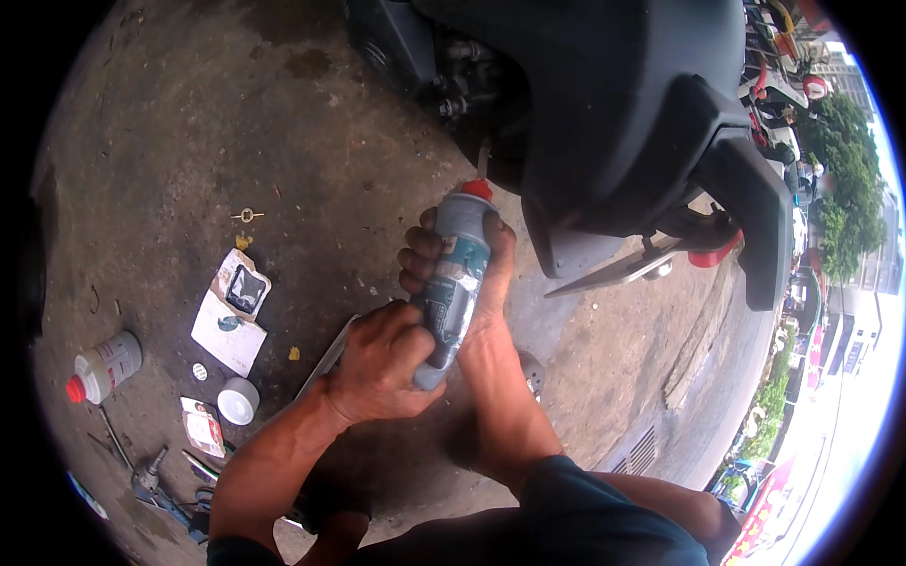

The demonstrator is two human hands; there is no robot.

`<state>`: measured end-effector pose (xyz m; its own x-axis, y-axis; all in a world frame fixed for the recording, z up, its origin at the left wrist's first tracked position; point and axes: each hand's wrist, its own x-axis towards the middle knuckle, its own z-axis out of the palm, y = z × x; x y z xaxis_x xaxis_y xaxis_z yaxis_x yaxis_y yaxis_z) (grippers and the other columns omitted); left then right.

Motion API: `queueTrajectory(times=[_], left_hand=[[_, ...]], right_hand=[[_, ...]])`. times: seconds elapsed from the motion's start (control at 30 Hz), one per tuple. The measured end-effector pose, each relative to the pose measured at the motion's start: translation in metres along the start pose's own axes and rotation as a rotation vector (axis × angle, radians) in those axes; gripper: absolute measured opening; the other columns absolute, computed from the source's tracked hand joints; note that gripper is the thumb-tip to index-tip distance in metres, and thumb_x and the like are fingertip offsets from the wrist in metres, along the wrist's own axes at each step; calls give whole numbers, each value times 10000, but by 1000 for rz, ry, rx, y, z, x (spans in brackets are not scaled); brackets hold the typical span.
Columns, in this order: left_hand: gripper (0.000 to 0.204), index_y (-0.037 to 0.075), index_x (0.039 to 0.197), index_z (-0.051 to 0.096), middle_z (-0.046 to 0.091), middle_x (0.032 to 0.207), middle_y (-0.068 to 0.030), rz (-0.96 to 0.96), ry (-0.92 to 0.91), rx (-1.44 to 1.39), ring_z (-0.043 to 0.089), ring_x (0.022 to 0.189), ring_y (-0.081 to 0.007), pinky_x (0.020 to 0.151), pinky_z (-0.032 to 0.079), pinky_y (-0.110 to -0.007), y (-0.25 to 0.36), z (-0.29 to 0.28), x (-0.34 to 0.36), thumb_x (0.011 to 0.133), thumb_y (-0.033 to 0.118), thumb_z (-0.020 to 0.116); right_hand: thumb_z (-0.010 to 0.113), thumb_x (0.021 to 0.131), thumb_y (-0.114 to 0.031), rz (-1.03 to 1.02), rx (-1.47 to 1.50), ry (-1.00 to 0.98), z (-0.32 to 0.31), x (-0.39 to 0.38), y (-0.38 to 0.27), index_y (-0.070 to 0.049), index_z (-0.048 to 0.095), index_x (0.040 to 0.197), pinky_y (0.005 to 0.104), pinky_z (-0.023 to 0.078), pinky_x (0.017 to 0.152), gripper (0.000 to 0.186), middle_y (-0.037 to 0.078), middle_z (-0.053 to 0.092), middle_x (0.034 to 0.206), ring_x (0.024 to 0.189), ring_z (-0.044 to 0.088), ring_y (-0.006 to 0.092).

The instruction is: The person unscrews the cap of a brake fluid container and uses a small tube attached to the bottle to refill the brake fluid reservoir on a motorcycle, while handling small parts by hand.

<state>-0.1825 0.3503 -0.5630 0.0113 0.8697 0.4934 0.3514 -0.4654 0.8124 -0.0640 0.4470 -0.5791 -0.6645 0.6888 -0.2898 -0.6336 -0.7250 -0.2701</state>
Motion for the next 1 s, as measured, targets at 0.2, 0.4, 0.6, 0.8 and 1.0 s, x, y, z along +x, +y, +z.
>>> queueTrajectory(times=[0.2,0.4,0.6,0.8,1.0], left_hand=[[327,75,768,473,497,764,-96,27,-1,-18,560,619,-292,525,474,-387,-1,-2,4,558,33,721],[321,70,853,525,526,842,-90,-14,-145,-5,595,705,-269,591,509,-376,-5,-3,1,625,129,745],[336,65,842,530,543,850,-95,-27,-154,-43,603,723,-286,600,515,-372,-2,-1,4,564,33,717],[367,54,892,543,552,847,-98,-22,-182,-69,608,739,-288,619,519,-369,-2,0,8,570,31,717],[356,50,896,533,540,839,-99,-46,-117,-99,617,741,-284,631,529,-385,-1,1,10,610,73,743]], right_hand=[[657,789,-620,24,16,-99,-3,2,-1,-21,518,1103,260,428,589,691,9,490,817,686,474,122],[662,715,-669,11,-38,40,0,3,1,-71,552,1004,242,355,501,673,-13,482,739,610,445,114],[657,729,-662,31,-11,2,-4,0,-3,-57,546,1019,245,366,506,680,-3,480,751,615,447,116],[631,750,-693,10,-20,-11,-2,-3,-6,-49,550,1046,239,359,504,714,2,475,756,611,429,116],[527,828,-712,-35,-5,120,23,1,-4,-22,548,1131,288,486,558,754,69,573,845,695,560,191]])
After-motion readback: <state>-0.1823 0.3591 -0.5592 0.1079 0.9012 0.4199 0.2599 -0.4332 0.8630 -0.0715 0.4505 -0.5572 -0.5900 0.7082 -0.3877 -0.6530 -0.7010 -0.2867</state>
